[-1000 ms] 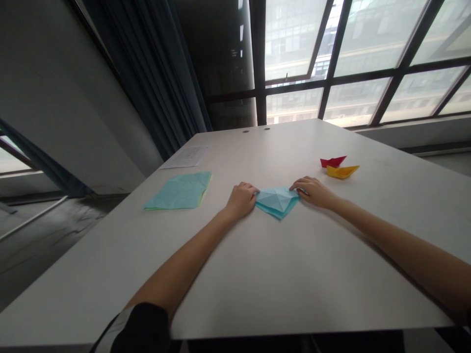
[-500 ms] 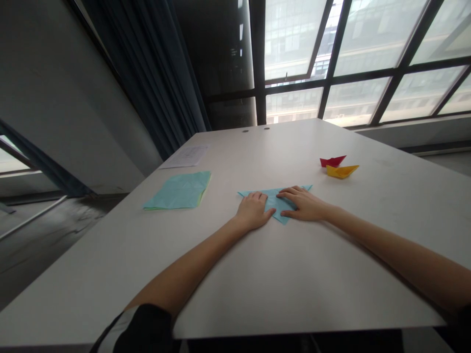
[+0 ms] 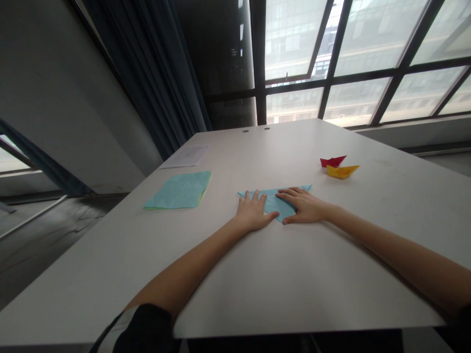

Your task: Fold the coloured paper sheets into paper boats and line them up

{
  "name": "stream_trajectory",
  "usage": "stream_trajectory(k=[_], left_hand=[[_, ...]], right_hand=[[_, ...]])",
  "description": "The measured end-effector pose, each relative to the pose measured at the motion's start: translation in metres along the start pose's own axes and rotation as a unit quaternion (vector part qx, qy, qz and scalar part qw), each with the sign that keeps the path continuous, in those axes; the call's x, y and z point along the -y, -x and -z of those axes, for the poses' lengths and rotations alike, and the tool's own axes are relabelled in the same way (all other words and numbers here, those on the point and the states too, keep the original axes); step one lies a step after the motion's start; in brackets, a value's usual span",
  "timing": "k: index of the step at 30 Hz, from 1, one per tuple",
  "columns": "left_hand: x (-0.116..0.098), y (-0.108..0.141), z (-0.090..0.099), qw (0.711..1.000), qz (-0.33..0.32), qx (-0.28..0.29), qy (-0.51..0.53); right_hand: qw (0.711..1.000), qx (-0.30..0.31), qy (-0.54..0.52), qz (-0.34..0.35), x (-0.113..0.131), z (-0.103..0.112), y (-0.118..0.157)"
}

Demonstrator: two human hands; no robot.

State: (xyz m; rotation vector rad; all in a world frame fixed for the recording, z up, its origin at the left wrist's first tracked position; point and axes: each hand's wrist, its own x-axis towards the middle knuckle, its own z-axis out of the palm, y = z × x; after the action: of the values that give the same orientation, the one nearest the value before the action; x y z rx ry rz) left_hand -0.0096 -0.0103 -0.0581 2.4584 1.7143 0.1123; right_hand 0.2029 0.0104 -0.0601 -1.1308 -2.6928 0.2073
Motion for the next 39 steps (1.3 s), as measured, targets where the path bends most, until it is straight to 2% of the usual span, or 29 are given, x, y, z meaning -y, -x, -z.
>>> stream_trajectory(k=[7, 13, 21, 25, 31, 35, 39], left_hand=[[0.001, -0.002, 0.004, 0.998, 0.05, 0.029, 0.0], [0.012, -0.005, 0.01, 0.994, 0.094, 0.053, -0.016], [0.027, -0.011, 0.013, 0.99, 0.12, 0.069, -0.018], [0.034, -0.013, 0.011, 0.989, 0.133, 0.067, -0.017], [0.035, -0.014, 0.01, 0.993, 0.07, 0.09, 0.0], [0.029, -0.011, 0.013, 0.994, 0.0, 0.11, 0.016], [0.024, -0.009, 0.016, 0.993, -0.033, 0.113, 0.021]], right_hand=[[0.999, 0.042, -0.003, -0.034, -0.005, -0.004, 0.0], [0.996, 0.064, 0.004, -0.055, -0.013, -0.007, 0.001], [0.994, 0.064, -0.012, -0.091, -0.046, -0.008, 0.008], [0.993, 0.038, -0.005, -0.108, -0.051, -0.007, 0.008], [0.99, -0.034, 0.012, -0.137, -0.039, 0.004, -0.002], [0.989, -0.017, -0.034, -0.141, -0.027, 0.01, -0.007], [0.988, 0.002, -0.064, -0.141, -0.015, 0.012, -0.009]])
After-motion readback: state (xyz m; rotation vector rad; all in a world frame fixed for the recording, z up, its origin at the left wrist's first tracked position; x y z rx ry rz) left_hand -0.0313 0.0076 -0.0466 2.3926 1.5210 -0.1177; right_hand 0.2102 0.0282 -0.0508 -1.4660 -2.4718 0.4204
